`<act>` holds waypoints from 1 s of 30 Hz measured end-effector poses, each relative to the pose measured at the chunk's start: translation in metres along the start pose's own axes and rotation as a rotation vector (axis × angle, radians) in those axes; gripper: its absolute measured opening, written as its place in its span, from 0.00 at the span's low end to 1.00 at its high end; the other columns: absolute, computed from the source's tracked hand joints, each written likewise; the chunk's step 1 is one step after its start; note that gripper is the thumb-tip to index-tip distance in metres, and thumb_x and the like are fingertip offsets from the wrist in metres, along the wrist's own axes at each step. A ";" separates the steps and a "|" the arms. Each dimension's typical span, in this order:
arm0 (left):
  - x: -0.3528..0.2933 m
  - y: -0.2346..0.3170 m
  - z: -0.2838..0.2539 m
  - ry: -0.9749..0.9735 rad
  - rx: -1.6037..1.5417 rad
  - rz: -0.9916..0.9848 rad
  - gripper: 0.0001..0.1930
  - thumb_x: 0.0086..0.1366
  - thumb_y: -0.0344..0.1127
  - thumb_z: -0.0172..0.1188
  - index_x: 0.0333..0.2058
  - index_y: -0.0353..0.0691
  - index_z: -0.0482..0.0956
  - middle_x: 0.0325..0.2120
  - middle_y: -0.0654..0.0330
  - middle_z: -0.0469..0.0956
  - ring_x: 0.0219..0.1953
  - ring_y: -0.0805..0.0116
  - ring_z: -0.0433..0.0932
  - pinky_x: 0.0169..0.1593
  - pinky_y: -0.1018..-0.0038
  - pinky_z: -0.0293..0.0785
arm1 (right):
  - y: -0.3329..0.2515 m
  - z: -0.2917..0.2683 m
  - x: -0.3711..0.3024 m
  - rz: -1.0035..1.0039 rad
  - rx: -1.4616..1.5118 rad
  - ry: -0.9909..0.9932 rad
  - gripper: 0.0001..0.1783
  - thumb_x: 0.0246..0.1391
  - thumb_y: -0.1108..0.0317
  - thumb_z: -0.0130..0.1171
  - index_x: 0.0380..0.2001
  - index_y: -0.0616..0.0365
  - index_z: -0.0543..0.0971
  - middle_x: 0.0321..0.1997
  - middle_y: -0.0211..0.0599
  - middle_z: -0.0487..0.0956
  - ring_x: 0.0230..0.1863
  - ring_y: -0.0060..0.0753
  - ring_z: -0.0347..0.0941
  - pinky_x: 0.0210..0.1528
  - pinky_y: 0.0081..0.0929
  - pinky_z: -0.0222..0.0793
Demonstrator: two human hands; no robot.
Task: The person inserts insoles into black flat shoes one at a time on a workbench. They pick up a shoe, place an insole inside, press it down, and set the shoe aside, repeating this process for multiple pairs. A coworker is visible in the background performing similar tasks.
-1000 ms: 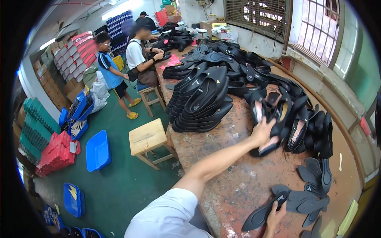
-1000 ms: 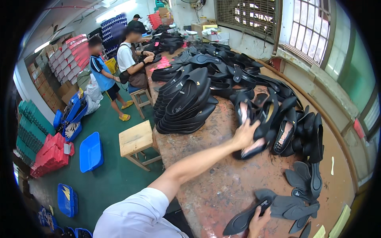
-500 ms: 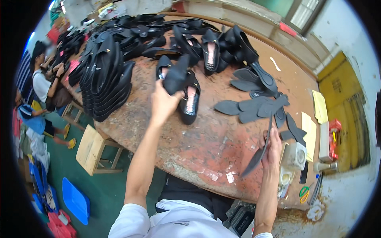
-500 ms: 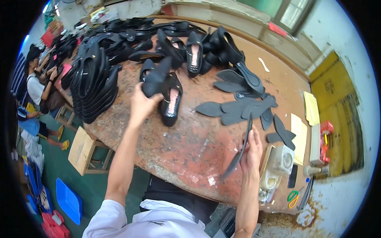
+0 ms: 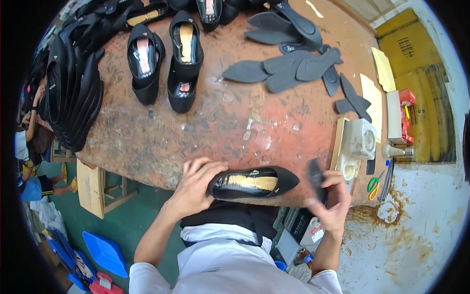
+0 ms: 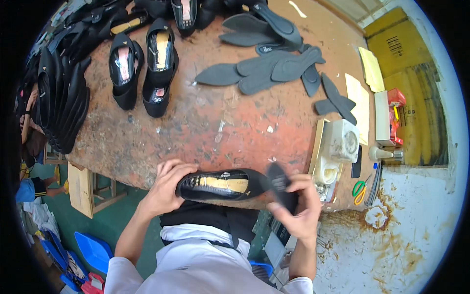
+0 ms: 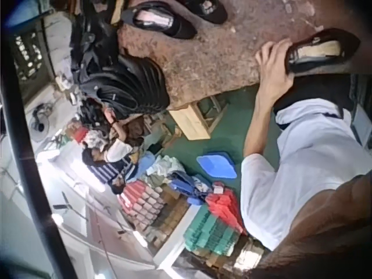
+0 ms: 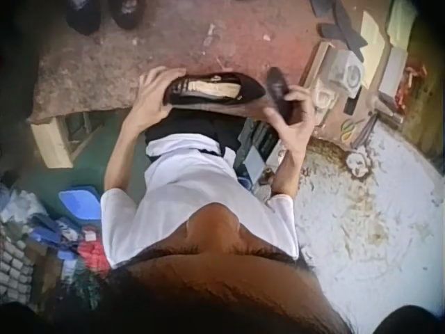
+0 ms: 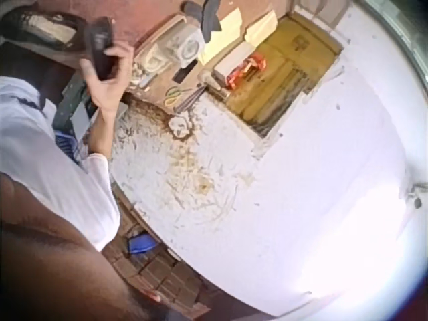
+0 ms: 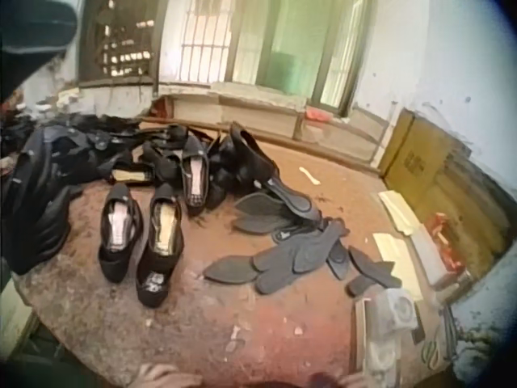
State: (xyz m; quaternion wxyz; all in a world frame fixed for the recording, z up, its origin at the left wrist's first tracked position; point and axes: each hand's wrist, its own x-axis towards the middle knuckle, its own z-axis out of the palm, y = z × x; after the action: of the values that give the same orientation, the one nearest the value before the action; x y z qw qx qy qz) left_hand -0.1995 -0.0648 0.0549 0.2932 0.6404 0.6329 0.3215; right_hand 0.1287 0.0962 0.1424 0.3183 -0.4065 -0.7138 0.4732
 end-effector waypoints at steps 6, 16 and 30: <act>-0.019 0.040 0.024 0.405 0.045 -0.205 0.40 0.57 0.35 0.80 0.66 0.29 0.73 0.64 0.40 0.77 0.66 0.37 0.73 0.69 0.48 0.68 | 0.001 0.055 0.025 -0.289 -0.514 -0.436 0.17 0.45 0.68 0.81 0.40 0.55 0.88 0.56 0.34 0.86 0.52 0.41 0.79 0.57 0.41 0.70; -0.029 0.045 0.036 0.360 0.156 -0.237 0.40 0.66 0.39 0.76 0.70 0.25 0.69 0.68 0.32 0.72 0.67 0.34 0.75 0.69 0.51 0.73 | 0.020 0.133 0.021 -0.347 -0.458 -0.444 0.14 0.50 0.67 0.77 0.41 0.56 0.90 0.56 0.32 0.85 0.54 0.37 0.77 0.59 0.41 0.69; 0.015 0.065 0.024 -0.037 0.496 -0.348 0.28 0.60 0.40 0.68 0.54 0.22 0.85 0.72 0.30 0.63 0.67 0.35 0.68 0.60 0.49 0.72 | 0.022 0.144 0.021 -0.359 -0.539 -0.426 0.21 0.48 0.66 0.78 0.46 0.59 0.88 0.54 0.39 0.83 0.54 0.45 0.76 0.61 0.46 0.67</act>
State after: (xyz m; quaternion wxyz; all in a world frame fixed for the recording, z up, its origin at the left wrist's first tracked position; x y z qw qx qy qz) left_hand -0.1404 -0.0507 0.0916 0.1901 0.5801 0.7869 0.0903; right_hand 0.0040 0.0595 0.0735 0.1225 -0.2369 -0.9225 0.2789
